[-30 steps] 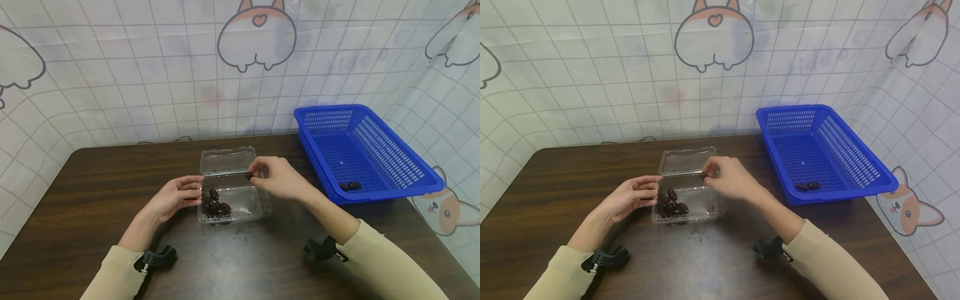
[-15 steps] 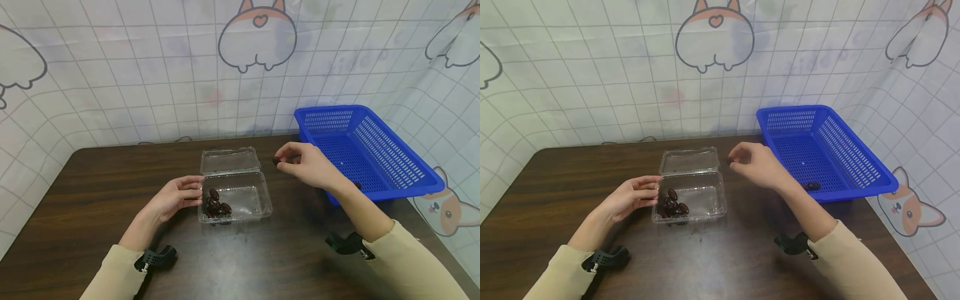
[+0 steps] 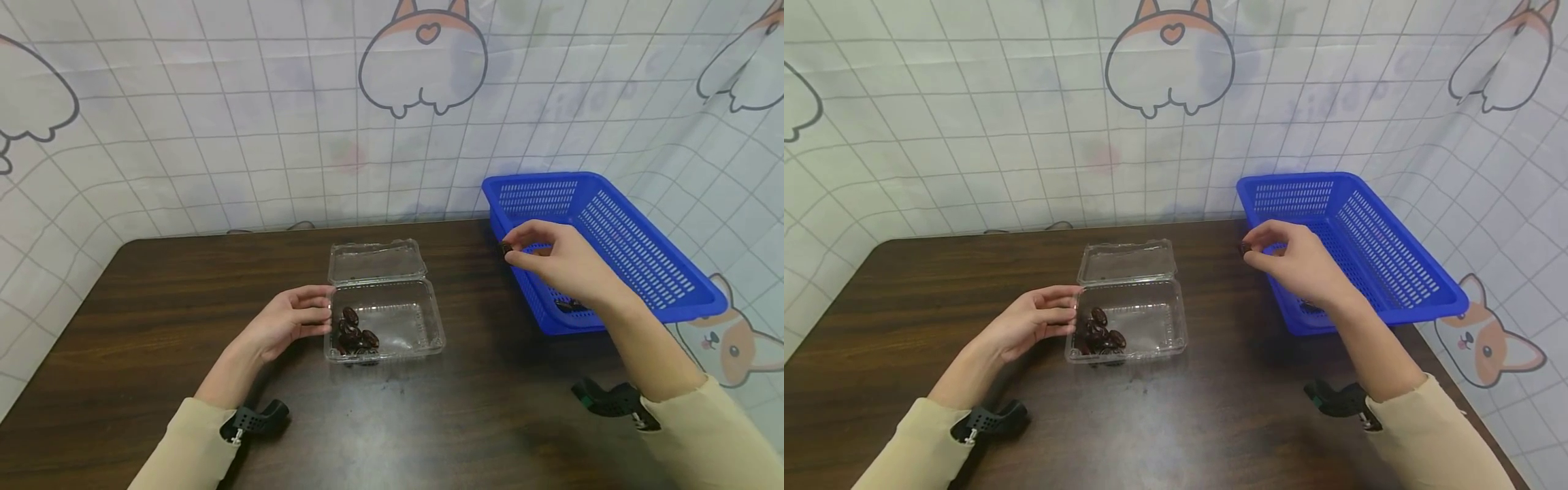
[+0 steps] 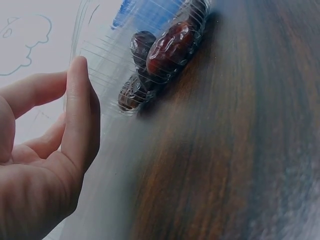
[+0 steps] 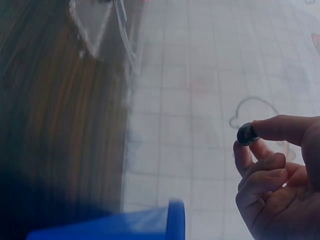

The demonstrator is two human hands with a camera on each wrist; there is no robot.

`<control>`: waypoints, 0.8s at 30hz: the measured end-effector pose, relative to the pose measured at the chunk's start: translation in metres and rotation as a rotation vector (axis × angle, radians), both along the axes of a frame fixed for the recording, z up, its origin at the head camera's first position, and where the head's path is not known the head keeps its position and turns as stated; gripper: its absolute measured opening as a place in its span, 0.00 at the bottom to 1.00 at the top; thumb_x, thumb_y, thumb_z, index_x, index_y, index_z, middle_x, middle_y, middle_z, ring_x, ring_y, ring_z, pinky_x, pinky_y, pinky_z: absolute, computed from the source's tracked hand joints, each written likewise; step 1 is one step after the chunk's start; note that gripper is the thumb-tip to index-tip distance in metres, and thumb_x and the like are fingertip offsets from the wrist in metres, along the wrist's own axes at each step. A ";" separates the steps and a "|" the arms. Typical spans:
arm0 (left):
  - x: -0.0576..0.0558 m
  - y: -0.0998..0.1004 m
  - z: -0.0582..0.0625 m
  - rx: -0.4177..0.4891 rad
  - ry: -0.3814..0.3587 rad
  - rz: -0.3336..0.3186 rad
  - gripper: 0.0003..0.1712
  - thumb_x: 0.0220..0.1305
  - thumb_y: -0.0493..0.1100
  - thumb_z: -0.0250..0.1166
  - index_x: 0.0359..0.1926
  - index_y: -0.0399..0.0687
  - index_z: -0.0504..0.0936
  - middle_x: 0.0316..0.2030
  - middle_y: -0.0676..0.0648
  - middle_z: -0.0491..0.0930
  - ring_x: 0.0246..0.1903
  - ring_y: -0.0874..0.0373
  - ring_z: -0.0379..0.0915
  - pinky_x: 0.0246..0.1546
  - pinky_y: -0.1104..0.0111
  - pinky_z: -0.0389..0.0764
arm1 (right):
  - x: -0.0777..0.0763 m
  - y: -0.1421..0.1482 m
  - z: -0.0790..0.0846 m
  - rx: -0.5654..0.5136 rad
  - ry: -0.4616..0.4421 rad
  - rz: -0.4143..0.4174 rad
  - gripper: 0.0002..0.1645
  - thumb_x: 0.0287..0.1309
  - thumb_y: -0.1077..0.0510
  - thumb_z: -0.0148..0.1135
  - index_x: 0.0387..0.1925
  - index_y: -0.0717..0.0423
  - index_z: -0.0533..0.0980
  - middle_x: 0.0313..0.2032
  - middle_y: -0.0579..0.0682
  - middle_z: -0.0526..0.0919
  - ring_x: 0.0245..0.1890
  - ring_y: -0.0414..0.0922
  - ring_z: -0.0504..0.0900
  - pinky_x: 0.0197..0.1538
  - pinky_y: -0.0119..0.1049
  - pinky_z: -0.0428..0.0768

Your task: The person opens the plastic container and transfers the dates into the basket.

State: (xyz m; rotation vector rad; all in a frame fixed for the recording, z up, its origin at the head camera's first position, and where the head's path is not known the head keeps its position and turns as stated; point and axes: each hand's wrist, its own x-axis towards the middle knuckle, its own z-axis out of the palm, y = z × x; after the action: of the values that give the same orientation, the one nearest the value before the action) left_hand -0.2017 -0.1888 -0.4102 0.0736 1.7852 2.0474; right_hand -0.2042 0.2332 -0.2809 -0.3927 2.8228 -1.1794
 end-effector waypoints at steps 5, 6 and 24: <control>-0.001 0.000 0.001 -0.001 0.003 -0.003 0.31 0.63 0.33 0.64 0.66 0.38 0.66 0.46 0.40 0.70 0.35 0.55 0.78 0.46 0.58 0.83 | 0.003 0.018 0.004 0.005 -0.011 -0.044 0.21 0.64 0.43 0.60 0.52 0.49 0.75 0.49 0.50 0.77 0.49 0.50 0.79 0.41 0.39 0.78; -0.001 0.000 0.001 -0.001 0.004 -0.003 0.31 0.63 0.33 0.64 0.66 0.37 0.66 0.45 0.41 0.71 0.35 0.55 0.78 0.46 0.58 0.83 | 0.003 0.022 0.004 0.000 -0.016 -0.052 0.21 0.64 0.44 0.60 0.53 0.49 0.75 0.49 0.50 0.77 0.43 0.49 0.80 0.36 0.38 0.78; 0.001 0.000 0.002 -0.004 0.004 -0.008 0.30 0.64 0.32 0.63 0.66 0.37 0.65 0.42 0.44 0.72 0.33 0.52 0.80 0.42 0.60 0.84 | 0.006 0.072 -0.021 0.055 -0.034 -0.132 0.24 0.66 0.44 0.57 0.55 0.55 0.73 0.46 0.57 0.75 0.16 0.45 0.67 0.16 0.38 0.70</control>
State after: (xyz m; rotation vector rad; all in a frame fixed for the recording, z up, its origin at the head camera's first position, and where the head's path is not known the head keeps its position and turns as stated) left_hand -0.2007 -0.1893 -0.4080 0.0837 1.7889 2.0393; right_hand -0.1983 0.3055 -0.3022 -0.1835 2.8830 -1.1147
